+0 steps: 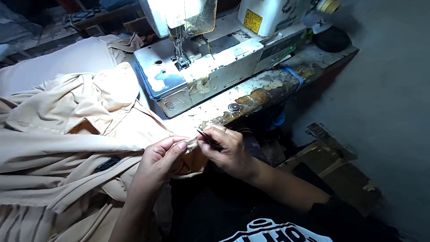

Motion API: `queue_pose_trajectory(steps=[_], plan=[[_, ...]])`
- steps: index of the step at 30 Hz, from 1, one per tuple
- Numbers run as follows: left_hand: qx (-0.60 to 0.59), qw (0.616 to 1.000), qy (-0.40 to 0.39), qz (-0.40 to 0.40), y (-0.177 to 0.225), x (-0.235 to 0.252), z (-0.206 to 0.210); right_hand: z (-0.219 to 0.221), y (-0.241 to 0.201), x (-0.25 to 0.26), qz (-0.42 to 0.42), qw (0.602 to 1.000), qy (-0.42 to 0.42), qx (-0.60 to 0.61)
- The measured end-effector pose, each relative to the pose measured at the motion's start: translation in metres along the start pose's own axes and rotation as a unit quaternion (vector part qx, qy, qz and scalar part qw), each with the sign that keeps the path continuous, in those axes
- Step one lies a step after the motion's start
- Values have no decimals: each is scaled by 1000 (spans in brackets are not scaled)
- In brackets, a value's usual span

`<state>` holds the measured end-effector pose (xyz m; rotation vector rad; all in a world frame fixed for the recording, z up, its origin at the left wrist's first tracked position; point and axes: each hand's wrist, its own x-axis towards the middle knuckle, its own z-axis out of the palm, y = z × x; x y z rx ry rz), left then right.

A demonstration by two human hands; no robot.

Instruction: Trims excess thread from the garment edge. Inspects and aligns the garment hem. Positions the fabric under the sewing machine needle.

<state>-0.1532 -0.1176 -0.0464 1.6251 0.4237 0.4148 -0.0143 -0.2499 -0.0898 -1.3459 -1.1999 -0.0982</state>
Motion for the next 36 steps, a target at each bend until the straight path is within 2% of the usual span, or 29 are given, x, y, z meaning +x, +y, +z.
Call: queue_pose_trajectory(steps=[1, 3, 5, 6, 8, 14, 17, 19, 21, 24, 27, 29, 31, 33, 34, 35, 36], plan=[[14, 1000, 1, 6, -1, 0, 0, -2, -3, 0, 23, 997, -9, 68], [53, 998, 13, 15, -4, 2, -2, -12, -14, -3, 65, 966, -59, 245], [90, 995, 42, 15, -9, 5, -3, -24, -21, -7, 18, 935, -128, 330], [91, 994, 51, 10, -11, 7, -4, -26, -22, -7, -14, 933, -138, 333], [74, 996, 53, 5, -11, 7, -5, -26, -16, -9, -42, 952, -122, 279], [23, 998, 48, 13, -2, 3, -3, -35, -8, -8, -49, 964, -119, 233], [11, 999, 39, 15, -1, 3, -1, -32, -3, 0, -65, 993, -66, 78], [16, 999, 34, 19, -1, 1, -1, -27, 2, 8, -88, 994, -49, -49], [28, 999, 32, 23, 1, 0, -1, -22, 5, 14, -105, 986, -66, -110], [49, 998, 35, 33, 2, -1, -1, -16, 7, 12, -115, 987, -71, -87], [81, 994, 58, 47, -2, 2, -3, -21, -1, 5, -87, 994, -64, -29], [86, 993, 71, 46, -4, 3, -5, -29, -7, 0, -54, 994, -92, 29], [83, 993, 74, 44, -4, 4, -4, -40, -11, -2, -19, 974, -172, 149], [78, 993, 74, 41, -3, 3, -2, -49, -18, -1, -5, 917, -270, 294], [76, 993, 75, 41, -2, 3, -2, -51, -21, 0, 3, 896, -293, 334], [73, 993, 76, 43, -1, 2, -1, -51, -23, 1, 18, 897, -289, 335], [70, 994, 75, 46, -1, 2, -1, -50, -23, 1, 34, 921, -258, 291]])
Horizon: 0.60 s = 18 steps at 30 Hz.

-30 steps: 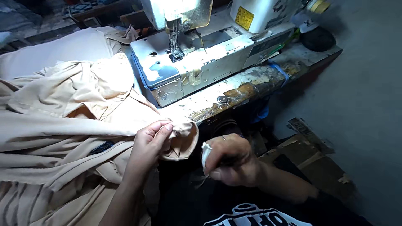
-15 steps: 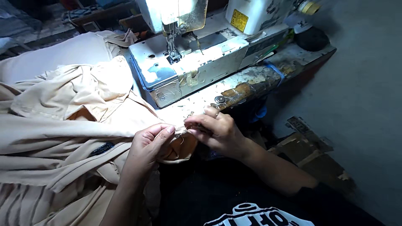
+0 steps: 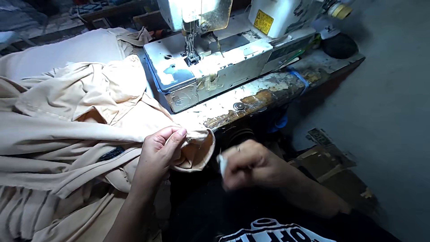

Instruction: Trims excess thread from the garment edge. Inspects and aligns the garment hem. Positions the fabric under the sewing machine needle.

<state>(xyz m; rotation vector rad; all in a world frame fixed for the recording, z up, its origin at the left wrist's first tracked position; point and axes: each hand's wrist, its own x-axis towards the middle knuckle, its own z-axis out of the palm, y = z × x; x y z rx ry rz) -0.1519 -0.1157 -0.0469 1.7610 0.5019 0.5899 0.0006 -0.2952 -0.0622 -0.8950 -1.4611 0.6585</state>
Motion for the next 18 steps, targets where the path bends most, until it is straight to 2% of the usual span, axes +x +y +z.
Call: queue_pose_trajectory(steps=[2, 4, 6, 8, 11, 13, 15, 16, 18], plan=[[-4, 1000, -4, 4, 1, -1, 2, 3, 10, 6, 8, 983, 124, -137], [-7, 1000, -9, 5, 2, -2, 3, 4, 21, 15, -15, 942, 198, -270], [-4, 1000, -11, 9, 3, -4, 3, 7, 26, 20, -20, 913, 214, -347], [3, 1000, -16, 13, 4, -5, 3, 11, 30, 23, -16, 904, 208, -372], [11, 999, -27, 23, 3, -5, 3, 15, 35, 26, -6, 931, 203, -304], [27, 999, -24, 26, 1, -4, 0, 14, 27, 22, 44, 964, 199, -171], [32, 999, -13, 25, -1, -1, -3, 10, 14, 17, 101, 975, 191, -54], [29, 999, -13, 26, -1, 0, -4, 8, 11, 15, 108, 975, 192, -34], [16, 999, -19, 24, -1, 0, -3, 6, 13, 12, 88, 972, 205, -73]])
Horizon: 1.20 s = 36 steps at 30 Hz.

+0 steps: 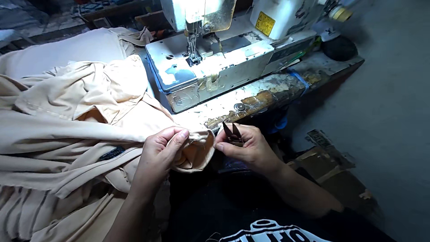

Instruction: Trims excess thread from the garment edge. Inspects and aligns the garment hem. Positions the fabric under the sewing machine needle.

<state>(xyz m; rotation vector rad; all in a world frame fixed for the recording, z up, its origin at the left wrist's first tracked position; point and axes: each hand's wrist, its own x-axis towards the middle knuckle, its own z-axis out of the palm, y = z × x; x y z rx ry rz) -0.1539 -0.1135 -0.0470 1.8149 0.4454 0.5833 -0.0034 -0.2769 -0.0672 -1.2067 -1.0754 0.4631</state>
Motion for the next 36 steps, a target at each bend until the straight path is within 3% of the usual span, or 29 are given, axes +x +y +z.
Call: queue_pose_trajectory(steps=[5, 13, 16, 19, 21, 25, 31, 32, 34, 36], plan=[[-24, 1000, -13, -9, 4, -3, 4, 10, 18, 8, -67, 986, 3, -152], [-15, 1000, -18, -12, 1, -2, 1, -3, 4, 2, -22, 999, -12, -40], [-17, 999, -28, -13, -1, -1, 6, 0, 9, 2, -126, 990, -25, -60], [-19, 999, -33, -12, 1, -5, 11, 12, 9, 5, -236, 962, -100, -99], [1, 999, -41, -7, 3, -7, 11, 10, 14, 8, -259, 942, -149, -152], [1, 999, -24, -42, -4, -2, 7, -30, 49, 14, -179, 931, -42, -315], [-74, 996, -19, -49, -1, 1, 1, -31, 46, 13, -91, 933, 48, -345], [-85, 995, -19, -54, 0, 1, 1, -30, 48, 14, -68, 946, 56, -311], [-112, 992, -23, -60, 2, 0, 2, -25, 41, 16, 5, 991, 13, -135], [-124, 990, -33, -54, 3, -1, 2, -16, 31, 17, 101, 990, -68, 73]])
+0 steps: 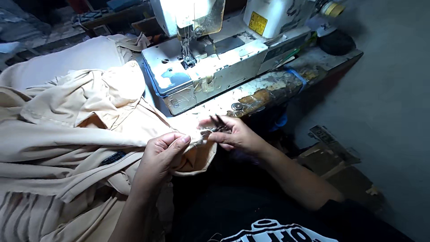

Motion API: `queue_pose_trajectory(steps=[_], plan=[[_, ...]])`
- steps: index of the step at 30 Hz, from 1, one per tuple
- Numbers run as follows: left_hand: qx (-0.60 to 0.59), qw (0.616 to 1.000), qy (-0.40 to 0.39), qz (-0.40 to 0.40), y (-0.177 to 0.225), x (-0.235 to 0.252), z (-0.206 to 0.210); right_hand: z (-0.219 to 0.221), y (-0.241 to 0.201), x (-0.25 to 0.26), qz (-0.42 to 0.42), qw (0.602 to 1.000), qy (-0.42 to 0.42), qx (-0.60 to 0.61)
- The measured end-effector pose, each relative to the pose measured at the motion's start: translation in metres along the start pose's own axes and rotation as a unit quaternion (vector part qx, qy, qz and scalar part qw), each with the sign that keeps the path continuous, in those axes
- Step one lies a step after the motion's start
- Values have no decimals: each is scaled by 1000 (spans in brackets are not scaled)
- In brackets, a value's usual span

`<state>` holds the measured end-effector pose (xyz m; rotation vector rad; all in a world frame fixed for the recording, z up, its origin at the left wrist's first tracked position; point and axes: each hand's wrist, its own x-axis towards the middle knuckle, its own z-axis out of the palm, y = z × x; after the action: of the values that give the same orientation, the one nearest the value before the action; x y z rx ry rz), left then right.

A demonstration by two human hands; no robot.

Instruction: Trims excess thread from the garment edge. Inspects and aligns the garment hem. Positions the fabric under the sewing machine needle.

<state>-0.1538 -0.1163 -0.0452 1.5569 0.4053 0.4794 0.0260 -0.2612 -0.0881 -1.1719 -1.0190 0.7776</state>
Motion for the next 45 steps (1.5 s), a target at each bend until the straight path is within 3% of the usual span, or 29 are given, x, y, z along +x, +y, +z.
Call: queue_pose_trajectory(steps=[2, 6, 18, 24, 32, 45], plan=[[34, 999, -6, 15, 0, 1, -6, 6, -4, 3, 35, 995, -19, 93], [136, 988, 17, 64, -2, 5, -23, 1, -7, 9, 27, 989, 59, 135], [108, 992, 34, 53, -4, 7, -25, 1, -2, 9, 14, 986, 79, 143], [82, 995, 5, 50, -5, 7, -15, 7, -2, 11, 13, 987, 70, 146], [82, 995, 30, 46, -7, 7, -12, 12, 0, 6, -29, 992, 116, 41], [28, 999, 20, 4, -6, 6, -8, 19, -1, 13, -76, 990, 103, -61]])
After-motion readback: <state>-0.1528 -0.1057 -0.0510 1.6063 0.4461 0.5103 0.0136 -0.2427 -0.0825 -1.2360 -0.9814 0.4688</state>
